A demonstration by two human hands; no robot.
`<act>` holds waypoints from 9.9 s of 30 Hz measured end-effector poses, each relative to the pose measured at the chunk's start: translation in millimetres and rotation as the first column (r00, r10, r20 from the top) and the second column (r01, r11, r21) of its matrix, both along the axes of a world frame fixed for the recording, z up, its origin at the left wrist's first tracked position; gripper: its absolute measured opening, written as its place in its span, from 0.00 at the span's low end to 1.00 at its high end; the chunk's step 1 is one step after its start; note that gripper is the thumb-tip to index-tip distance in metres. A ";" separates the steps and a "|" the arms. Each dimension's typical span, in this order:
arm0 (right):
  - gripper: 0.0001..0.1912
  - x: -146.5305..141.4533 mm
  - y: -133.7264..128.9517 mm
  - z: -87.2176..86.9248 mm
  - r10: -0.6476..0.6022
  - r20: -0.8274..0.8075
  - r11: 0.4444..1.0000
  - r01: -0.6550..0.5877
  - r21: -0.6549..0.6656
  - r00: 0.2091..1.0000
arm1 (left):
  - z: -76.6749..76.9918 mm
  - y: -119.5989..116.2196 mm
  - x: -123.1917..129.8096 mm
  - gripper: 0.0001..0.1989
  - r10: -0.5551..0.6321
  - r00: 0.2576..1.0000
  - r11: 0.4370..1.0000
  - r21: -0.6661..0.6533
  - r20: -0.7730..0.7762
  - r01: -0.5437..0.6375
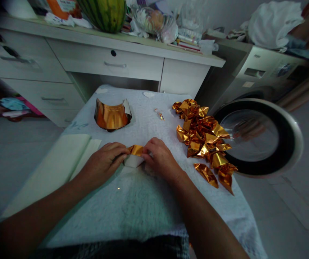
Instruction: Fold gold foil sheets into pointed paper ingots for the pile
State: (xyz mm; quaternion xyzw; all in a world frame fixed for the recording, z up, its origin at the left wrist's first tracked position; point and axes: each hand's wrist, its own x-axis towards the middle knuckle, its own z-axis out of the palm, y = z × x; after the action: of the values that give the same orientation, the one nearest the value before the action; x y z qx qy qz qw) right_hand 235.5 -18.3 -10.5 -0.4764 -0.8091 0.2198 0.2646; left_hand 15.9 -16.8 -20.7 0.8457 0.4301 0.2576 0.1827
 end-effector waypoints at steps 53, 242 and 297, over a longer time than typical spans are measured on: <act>0.09 0.5 -9.5 8.5 0.131 0.265 0.987 -0.151 0.054 0.955 | 0.1 -3.5 -10.3 0.07 -0.077 0.976 0.981 0.162 -0.206 0.112; 0.11 -31.1 1.6 -14.2 -0.165 0.392 0.986 0.164 0.038 0.905 | -1.1 -22.6 -8.5 0.14 -0.080 0.904 0.946 0.253 -0.421 0.202; 0.25 3.9 3.5 -4.3 -0.193 0.303 0.971 0.227 -0.080 0.933 | 16.1 -41.2 -5.1 0.14 0.046 0.801 0.958 0.253 -0.597 0.133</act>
State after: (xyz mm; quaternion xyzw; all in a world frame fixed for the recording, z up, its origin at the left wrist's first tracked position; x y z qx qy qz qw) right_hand 239.4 -14.7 -14.8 -0.6017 -0.7700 0.1627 0.1360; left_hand 10.8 -58.0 -4.6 0.9105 0.4047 0.0329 -0.0785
